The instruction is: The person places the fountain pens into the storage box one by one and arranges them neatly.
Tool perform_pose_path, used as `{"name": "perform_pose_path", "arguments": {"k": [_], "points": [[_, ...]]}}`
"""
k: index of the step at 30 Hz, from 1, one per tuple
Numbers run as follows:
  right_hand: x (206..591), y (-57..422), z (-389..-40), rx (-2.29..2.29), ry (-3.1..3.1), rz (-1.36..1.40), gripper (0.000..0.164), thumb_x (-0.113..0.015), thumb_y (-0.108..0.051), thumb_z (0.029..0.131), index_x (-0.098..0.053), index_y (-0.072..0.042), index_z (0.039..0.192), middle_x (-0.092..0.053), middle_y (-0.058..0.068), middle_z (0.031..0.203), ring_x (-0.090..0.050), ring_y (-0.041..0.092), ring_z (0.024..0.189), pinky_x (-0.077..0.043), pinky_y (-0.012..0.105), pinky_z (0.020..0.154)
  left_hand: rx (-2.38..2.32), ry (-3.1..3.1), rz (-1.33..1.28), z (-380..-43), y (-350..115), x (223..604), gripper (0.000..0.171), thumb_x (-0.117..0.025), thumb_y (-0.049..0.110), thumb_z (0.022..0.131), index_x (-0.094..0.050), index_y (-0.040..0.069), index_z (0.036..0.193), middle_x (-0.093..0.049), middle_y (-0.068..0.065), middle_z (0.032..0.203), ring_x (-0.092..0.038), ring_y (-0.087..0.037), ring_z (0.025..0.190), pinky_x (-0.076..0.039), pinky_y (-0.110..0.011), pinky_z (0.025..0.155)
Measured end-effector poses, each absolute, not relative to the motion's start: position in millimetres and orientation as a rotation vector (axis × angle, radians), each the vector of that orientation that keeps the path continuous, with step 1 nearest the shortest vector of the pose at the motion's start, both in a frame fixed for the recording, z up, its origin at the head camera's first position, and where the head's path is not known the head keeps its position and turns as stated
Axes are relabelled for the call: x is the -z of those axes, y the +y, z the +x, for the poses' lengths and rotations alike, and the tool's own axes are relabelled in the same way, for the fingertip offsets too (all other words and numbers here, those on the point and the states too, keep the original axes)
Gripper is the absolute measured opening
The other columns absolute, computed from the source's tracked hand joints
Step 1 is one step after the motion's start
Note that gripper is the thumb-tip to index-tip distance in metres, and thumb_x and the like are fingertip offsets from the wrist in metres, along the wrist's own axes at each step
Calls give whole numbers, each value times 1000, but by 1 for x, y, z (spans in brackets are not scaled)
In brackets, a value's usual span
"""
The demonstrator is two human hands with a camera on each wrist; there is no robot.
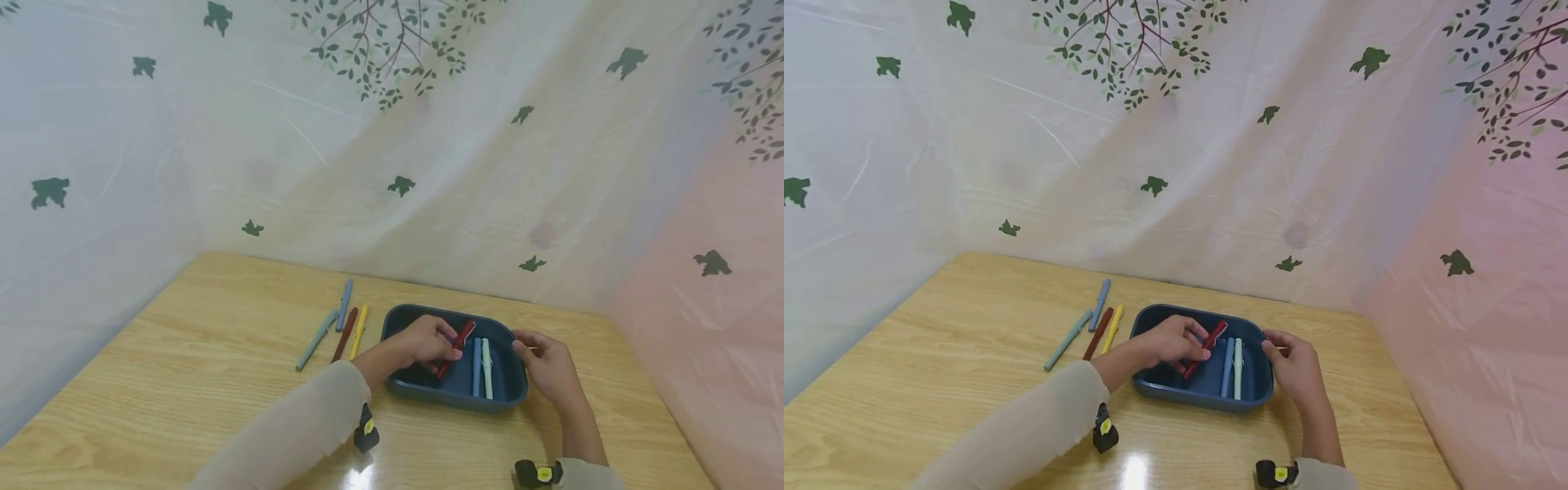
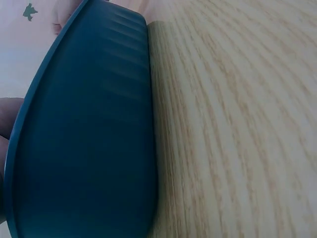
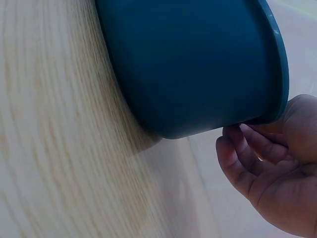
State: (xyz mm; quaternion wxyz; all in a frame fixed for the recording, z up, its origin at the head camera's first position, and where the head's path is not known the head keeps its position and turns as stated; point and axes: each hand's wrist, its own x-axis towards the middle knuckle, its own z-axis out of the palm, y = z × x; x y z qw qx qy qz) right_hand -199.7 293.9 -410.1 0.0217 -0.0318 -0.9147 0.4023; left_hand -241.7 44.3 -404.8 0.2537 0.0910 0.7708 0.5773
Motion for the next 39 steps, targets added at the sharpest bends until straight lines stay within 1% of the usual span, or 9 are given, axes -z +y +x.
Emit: {"name": "perform_pose_path", "arguments": {"k": [5, 13, 25, 30, 35, 39], "points": [[410, 294, -200, -1248, -2837, -98, 36, -56, -20, 108, -61, -5, 139, -61, 19, 133, -60, 32, 114, -55, 27, 84, -1518, 2137, 208, -240, 48, 406, 31, -79, 5, 89, -64, 5, 116, -67, -8, 91, -65, -22, 80, -62, -36, 64], [409, 295, -201, -1251, -2846, -119, 36, -55, -22, 108, -61, -7, 140, -60, 19, 134, -58, 33, 117, -55, 34, 89, -1456, 2171, 193, -239, 52, 408, 29, -80, 3, 87, -65, 4, 112, -66, -9, 89, -64, -22, 78, -61, -35, 61], [409, 295, -201, -1260, -2843, -122, 37, -55, -22, 108, -60, -6, 141, -60, 19, 134, -58, 33, 117, -55, 37, 91, -1384, 2207, 170, -241, 61, 412, 31, -82, 0, 84, -65, 4, 110, -66, -11, 89, -68, -24, 77, -62, -36, 61], [407, 294, -201, -1266, -2850, -136, 38, -55, -23, 108, -60, -6, 141, -60, 19, 135, -57, 33, 119, -55, 40, 93, -1388, 2195, 164, -238, 64, 407, 32, -82, -1, 84, -63, 3, 110, -67, -12, 86, -70, -25, 75, -62, -36, 58], [408, 294, -202, -1271, -2847, -132, 37, -56, -24, 108, -61, -6, 140, -61, 19, 135, -58, 34, 119, -54, 39, 92, -1432, 2179, 159, -235, 66, 406, 33, -81, -2, 85, -61, 1, 111, -66, -13, 85, -70, -25, 72, -62, -36, 56], [409, 295, -202, -1278, -2846, -135, 37, -55, -24, 108, -60, -7, 140, -61, 19, 135, -57, 34, 119, -54, 38, 92, -1451, 2164, 147, -233, 67, 405, 31, -79, 0, 87, -60, 2, 112, -66, -14, 84, -70, -25, 70, -62, -35, 54]]}}
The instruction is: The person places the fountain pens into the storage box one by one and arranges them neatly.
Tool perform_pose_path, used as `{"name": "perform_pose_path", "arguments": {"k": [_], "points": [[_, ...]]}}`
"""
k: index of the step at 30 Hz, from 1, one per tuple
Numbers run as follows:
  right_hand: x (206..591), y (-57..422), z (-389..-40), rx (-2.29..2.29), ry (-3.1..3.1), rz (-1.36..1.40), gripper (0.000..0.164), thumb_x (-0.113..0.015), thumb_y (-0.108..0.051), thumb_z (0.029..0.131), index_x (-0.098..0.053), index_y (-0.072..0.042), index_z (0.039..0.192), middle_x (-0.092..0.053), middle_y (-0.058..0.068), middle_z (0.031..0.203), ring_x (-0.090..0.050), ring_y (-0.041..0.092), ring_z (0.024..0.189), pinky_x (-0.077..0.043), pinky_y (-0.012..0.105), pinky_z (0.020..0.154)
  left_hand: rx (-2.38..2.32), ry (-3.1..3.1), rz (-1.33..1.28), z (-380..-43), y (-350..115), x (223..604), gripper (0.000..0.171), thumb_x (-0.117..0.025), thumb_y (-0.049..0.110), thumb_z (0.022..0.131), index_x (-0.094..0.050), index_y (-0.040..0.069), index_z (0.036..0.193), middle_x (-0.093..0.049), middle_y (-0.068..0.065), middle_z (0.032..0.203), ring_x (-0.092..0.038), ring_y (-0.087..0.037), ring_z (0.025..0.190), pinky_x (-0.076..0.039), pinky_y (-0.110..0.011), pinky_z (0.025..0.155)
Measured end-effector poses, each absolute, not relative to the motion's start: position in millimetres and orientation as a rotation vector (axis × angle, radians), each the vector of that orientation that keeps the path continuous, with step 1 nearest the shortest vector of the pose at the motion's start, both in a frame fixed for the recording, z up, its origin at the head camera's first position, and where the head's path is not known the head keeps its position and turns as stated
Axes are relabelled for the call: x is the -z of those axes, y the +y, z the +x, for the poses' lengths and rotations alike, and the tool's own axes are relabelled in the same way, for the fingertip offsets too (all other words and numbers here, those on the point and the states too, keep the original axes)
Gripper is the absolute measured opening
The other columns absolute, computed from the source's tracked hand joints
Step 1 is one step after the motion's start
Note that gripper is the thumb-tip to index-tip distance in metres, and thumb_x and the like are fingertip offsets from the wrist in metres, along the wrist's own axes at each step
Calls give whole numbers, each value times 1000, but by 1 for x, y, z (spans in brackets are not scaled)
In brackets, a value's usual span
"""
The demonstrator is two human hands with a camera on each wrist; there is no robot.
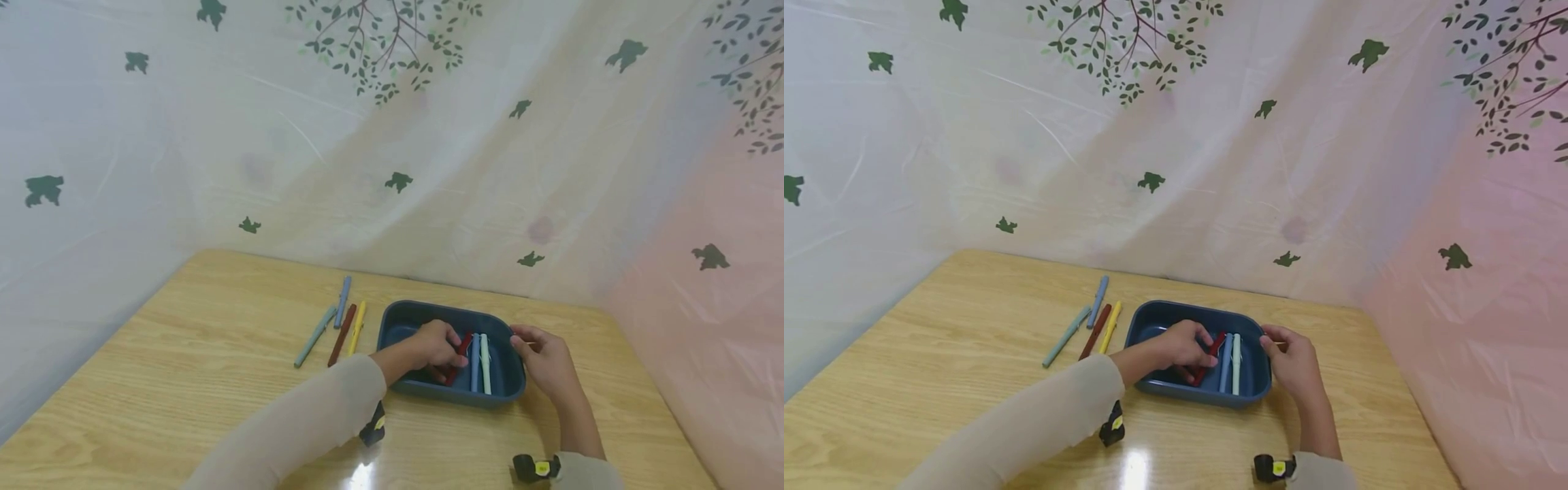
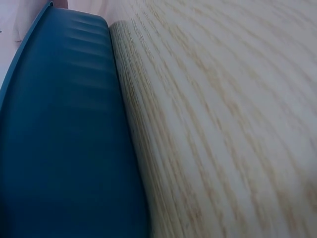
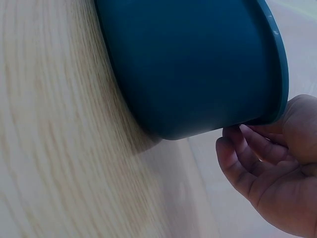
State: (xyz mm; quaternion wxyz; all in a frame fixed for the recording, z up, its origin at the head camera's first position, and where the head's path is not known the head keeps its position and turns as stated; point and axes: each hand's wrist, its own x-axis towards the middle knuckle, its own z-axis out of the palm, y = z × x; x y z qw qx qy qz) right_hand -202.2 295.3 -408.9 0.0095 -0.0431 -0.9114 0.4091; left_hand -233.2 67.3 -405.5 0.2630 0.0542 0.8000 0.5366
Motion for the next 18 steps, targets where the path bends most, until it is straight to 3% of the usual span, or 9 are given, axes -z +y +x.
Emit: {"name": "perform_pose_path", "arguments": {"k": [18], "points": [[408, 295, -201, -1268, -2846, -103, 38, -55, -24, 108, -60, -6, 141, -61, 20, 135, -57, 34, 119, -54, 40, 93, -1536, 2034, 110, -237, 72, 411, 25, -71, -6, 92, -59, 0, 112, -66, -17, 85, -68, -25, 64, -63, -36, 57]]}}
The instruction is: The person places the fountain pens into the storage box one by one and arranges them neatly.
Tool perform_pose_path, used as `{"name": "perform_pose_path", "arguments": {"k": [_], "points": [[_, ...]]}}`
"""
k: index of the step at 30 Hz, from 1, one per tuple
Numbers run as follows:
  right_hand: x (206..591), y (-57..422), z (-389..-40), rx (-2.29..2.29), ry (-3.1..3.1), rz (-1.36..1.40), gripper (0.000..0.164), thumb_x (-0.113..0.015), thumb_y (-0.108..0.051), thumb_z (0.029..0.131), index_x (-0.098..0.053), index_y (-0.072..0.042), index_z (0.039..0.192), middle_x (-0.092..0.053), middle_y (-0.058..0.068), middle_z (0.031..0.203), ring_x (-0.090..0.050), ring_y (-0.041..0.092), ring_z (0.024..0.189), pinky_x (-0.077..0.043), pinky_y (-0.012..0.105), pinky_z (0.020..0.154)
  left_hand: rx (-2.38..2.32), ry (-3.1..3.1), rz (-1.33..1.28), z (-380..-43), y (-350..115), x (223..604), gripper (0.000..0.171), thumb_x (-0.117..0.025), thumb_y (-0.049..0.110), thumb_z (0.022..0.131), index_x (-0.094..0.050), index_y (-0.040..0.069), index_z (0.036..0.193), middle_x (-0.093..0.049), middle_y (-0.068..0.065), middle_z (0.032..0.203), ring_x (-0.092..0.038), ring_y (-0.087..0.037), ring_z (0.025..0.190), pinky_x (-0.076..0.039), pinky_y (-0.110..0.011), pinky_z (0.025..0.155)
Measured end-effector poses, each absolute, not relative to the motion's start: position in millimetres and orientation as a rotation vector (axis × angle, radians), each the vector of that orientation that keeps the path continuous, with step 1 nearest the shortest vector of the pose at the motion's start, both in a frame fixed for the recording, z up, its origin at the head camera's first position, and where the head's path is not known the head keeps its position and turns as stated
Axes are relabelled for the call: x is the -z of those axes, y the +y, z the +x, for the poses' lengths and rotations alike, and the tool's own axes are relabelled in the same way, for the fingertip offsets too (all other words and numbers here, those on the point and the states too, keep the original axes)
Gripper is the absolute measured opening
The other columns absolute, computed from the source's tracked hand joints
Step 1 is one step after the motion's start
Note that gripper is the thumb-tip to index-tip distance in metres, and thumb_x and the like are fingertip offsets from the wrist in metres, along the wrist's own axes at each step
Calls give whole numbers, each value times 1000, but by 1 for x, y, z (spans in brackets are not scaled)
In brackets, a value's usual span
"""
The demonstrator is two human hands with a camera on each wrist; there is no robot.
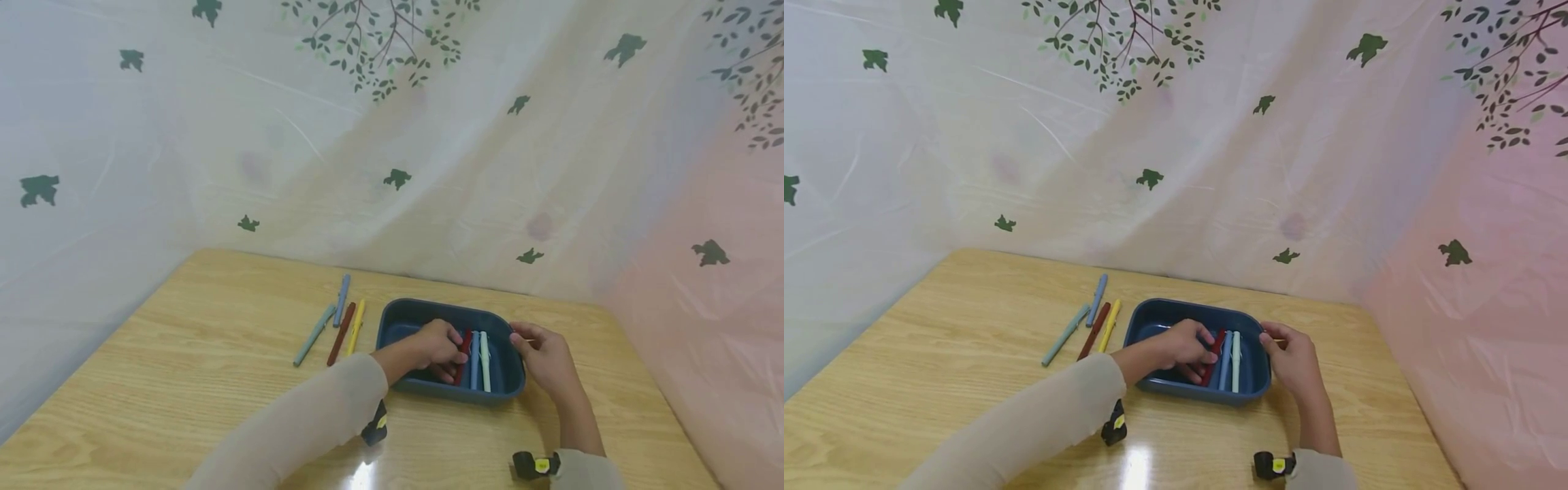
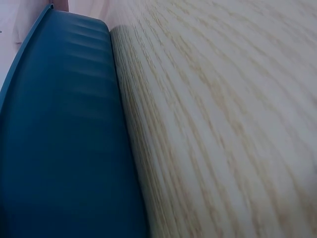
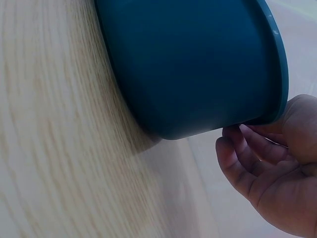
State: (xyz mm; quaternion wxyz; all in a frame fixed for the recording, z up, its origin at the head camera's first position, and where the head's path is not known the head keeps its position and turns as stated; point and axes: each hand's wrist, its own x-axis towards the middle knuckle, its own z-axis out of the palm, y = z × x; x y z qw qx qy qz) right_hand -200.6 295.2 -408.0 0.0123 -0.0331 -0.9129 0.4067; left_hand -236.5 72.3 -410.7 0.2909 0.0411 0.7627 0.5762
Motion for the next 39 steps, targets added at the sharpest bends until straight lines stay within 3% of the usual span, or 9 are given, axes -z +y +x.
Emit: {"name": "perform_pose_path", "arguments": {"k": [7, 19, 31, 39], "points": [[408, 295, -201, -1270, -2845, -107, 38, -55, -24, 108, -60, -5, 141, -61, 20, 134, -59, 31, 114, -54, 31, 86, -1575, 2010, 96, -236, 75, 413, 28, -73, -9, 90, -58, 0, 111, -65, -16, 85, -67, -25, 62, -63, -36, 57], [409, 296, -202, -1257, -2840, -94, 39, -54, -26, 108, -60, -6, 141, -60, 20, 135, -59, 32, 115, -55, 30, 87, -1615, 2009, 66, -235, 81, 416, 31, -73, -14, 86, -54, 1, 106, -64, -19, 83, -68, -27, 58, -63, -36, 55], [408, 297, -203, -1262, -2843, -86, 39, -53, -27, 109, -59, -7, 142, -59, 20, 138, -57, 35, 121, -54, 43, 96, -1606, 2030, 29, -236, 79, 412, 32, -71, -17, 85, -58, 0, 107, -67, -18, 79, -72, -30, 62, -63, -34, 56], [409, 296, -202, -1273, -2836, -84, 39, -54, -26, 108, -60, -7, 142, -61, 20, 137, -58, 33, 118, -54, 33, 90, -1594, 2021, 23, -238, 78, 412, 34, -70, -21, 83, -58, -1, 107, -67, -20, 85, -75, -34, 68, -63, -34, 58]]}}
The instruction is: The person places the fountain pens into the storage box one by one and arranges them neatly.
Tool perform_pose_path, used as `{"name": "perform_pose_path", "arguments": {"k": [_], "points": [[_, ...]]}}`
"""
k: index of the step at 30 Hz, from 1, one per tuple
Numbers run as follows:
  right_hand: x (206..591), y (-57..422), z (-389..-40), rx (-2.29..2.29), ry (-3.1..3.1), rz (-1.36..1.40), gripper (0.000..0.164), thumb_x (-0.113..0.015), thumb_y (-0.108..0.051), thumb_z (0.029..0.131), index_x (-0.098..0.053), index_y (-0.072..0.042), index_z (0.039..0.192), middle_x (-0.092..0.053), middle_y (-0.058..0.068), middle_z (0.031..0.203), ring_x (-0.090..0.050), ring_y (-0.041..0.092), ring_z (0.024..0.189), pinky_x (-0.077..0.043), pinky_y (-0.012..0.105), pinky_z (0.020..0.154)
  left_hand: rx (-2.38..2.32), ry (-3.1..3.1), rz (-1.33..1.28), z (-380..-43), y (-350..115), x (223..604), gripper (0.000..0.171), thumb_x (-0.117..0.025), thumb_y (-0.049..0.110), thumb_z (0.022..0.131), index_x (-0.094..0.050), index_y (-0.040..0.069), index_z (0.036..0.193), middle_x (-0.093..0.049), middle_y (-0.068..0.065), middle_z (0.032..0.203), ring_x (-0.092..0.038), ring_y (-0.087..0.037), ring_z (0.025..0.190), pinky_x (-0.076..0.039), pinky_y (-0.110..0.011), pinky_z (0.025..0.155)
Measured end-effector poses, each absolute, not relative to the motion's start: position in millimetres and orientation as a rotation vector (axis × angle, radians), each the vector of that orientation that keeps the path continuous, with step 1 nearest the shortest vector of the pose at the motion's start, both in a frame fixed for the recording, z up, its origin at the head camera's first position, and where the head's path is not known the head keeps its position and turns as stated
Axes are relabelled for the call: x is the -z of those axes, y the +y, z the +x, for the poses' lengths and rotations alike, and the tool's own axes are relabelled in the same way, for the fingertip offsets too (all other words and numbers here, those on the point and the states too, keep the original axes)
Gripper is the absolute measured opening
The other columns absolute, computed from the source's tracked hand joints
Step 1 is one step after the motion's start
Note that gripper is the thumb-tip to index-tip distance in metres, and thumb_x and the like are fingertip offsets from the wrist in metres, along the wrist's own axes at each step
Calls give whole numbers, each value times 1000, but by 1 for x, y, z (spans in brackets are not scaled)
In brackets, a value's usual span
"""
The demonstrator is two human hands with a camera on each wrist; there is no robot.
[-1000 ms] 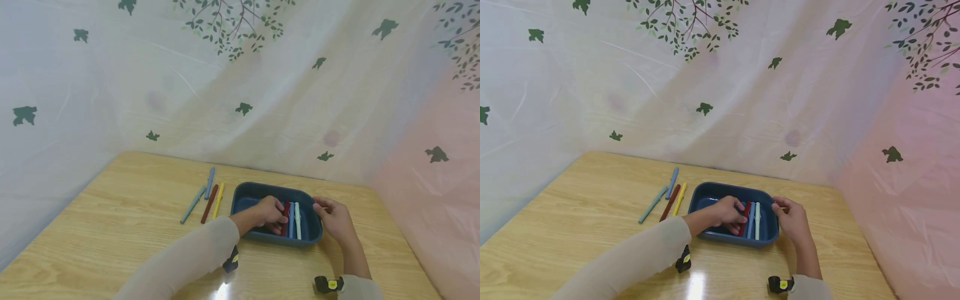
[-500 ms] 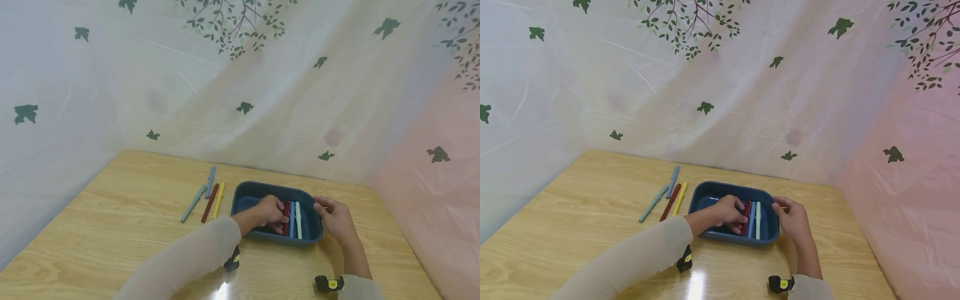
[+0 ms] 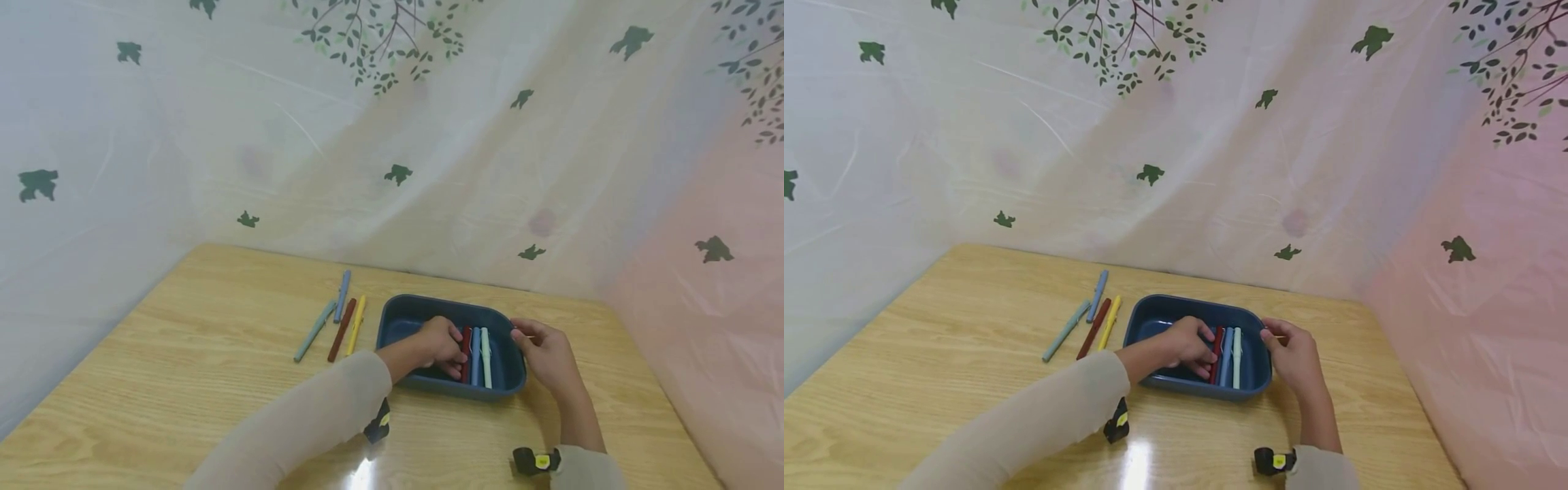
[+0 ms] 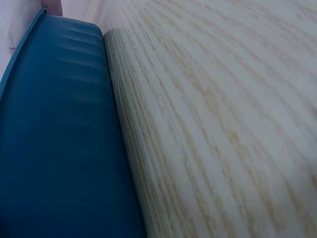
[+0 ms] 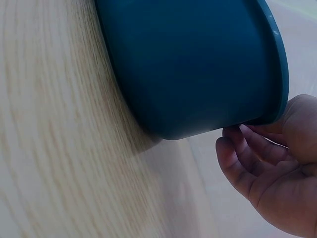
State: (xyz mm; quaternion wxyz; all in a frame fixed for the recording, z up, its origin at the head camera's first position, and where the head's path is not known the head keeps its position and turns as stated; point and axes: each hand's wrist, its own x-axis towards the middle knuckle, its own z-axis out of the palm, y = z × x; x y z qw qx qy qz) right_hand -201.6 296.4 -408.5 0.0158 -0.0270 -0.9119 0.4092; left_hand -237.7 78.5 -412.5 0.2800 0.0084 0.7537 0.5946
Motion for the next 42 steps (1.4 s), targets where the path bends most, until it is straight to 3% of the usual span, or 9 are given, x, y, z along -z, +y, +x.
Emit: {"name": "perform_pose_path", "arguments": {"k": [13, 24, 33, 42], "points": [[405, 293, -199, -1271, -2838, -99, 38, -55, -24, 108, -60, -6, 141, -61, 20, 135, -58, 34, 119, -54, 38, 92, -1529, 2060, 100, -239, 70, 406, 38, -72, -13, 85, -62, -1, 119, -68, -15, 85, -71, -27, 74, -64, -36, 64], [406, 294, -200, -1262, -2834, -95, 38, -55, -24, 108, -61, -6, 140, -62, 20, 134, -58, 34, 118, -54, 38, 91, -1596, 2025, 198, -248, 58, 390, 39, -72, -9, 88, -61, -3, 125, -69, -18, 88, -72, -31, 81, -64, -39, 66], [407, 294, -199, -1271, -2829, -80, 37, -55, -23, 108, -61, -5, 140, -62, 20, 134, -58, 34, 120, -53, 41, 94, -1640, 2036, 301, -260, 36, 375, 40, -67, -8, 91, -59, -6, 130, -73, -23, 105, -70, -40, 94, -64, -41, 68], [406, 294, -199, -1282, -2836, -93, 38, -54, -25, 108, -60, -6, 141, -61, 20, 135, -57, 33, 119, -53, 38, 92, -1603, 2082, 352, -268, 7, 357, 37, -66, 0, 96, -59, -1, 132, -71, -24, 117, -68, -43, 107, -64, -41, 74]]}}
